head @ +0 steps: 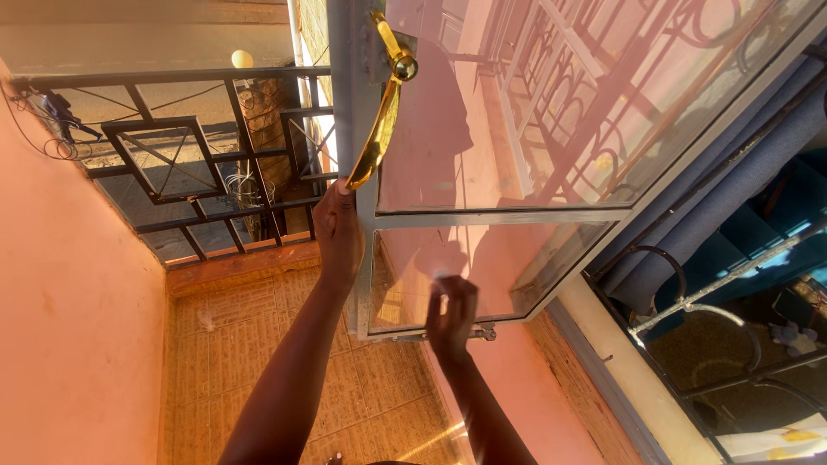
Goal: The person wipes the glass panes and metal frames of a window with a small white cloth, reaching to different sections of the glass and the latch.
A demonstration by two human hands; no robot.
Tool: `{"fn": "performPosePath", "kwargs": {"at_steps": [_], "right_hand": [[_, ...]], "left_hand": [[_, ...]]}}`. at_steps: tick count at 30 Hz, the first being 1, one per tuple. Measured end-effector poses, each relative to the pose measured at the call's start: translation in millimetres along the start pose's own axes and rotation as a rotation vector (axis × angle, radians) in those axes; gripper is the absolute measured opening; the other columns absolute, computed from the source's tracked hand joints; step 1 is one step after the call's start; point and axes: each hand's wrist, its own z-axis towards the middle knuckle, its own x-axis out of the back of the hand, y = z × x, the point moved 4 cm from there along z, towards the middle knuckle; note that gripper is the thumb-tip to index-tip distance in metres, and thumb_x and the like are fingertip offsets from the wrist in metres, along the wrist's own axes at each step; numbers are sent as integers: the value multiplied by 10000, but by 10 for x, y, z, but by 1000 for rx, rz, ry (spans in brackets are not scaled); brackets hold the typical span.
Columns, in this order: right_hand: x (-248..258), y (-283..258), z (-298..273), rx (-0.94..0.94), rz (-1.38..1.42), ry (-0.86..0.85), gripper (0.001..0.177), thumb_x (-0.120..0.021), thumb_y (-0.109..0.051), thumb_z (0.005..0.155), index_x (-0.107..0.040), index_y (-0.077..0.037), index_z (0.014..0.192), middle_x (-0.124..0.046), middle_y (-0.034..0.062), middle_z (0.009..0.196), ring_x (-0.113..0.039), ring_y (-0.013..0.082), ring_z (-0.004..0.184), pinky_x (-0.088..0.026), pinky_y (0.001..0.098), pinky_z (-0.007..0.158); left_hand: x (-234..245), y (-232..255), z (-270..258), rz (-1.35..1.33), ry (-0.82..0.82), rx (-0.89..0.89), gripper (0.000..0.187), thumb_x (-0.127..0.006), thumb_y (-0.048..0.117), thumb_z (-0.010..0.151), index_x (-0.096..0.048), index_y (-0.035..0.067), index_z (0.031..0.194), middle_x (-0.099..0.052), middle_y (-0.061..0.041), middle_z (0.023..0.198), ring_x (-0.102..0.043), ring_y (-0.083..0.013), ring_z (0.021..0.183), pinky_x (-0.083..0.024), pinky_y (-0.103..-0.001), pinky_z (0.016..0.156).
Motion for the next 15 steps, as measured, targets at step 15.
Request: {"fn": "performPosePath", "kwargs": {"at_steps": [15], "right_hand": [[-106,-266,409,103,48,140,209,-650,54,939,-680,-23,1131,-601,97,1210,-582,256,1117,-540,383,937]], "left_hand": [[-6,-4,16,-155,-10,14,377,-450,342,1158,-641,39,1039,-432,95,791,-306,-21,710,-270,-223,631]]}}
